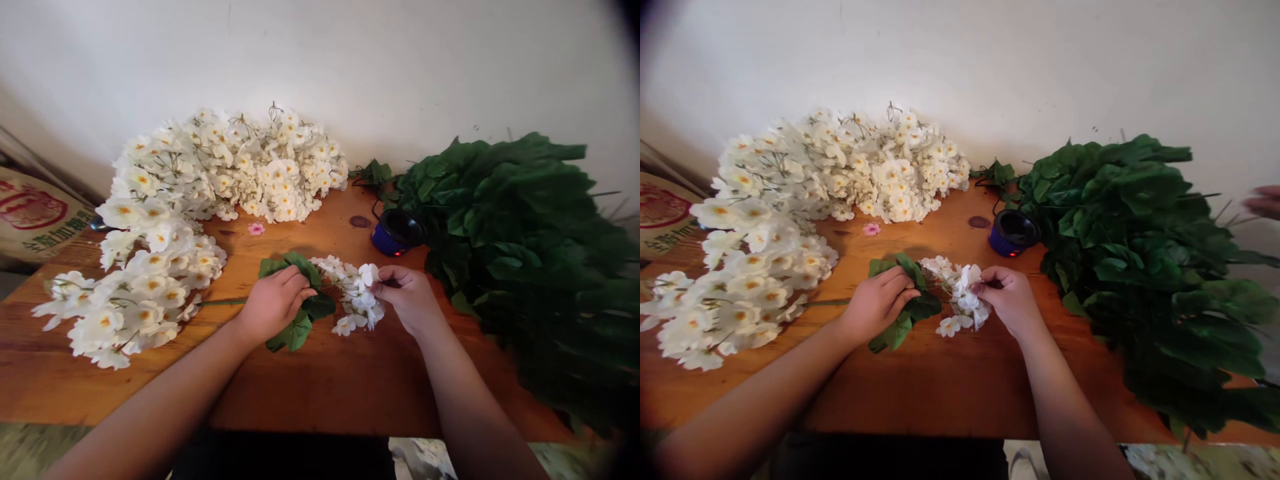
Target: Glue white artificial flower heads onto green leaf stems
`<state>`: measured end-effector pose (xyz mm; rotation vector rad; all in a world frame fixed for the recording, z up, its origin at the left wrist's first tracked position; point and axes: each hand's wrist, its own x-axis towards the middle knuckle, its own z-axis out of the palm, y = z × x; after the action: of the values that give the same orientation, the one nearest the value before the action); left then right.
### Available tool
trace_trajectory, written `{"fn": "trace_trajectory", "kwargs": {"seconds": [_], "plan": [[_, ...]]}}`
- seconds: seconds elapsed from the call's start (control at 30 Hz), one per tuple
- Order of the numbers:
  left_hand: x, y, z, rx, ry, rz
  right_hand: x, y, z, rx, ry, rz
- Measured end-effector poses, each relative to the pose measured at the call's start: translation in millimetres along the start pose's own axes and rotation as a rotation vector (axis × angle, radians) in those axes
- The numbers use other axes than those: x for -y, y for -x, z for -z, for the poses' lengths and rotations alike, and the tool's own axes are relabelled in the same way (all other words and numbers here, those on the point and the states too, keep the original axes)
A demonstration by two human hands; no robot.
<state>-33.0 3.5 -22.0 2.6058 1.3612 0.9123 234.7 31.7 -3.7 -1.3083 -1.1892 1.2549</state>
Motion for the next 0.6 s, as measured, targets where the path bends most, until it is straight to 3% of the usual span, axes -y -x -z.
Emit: {"fn": "trace_trajectory", "kwargs": {"seconds": [0.6], "plan": [[-0.2, -0.3, -0.8, -0.011, 0.009, -0.019, 1.1, 2.6, -2.5, 0.009, -0.009, -0.011]]}}
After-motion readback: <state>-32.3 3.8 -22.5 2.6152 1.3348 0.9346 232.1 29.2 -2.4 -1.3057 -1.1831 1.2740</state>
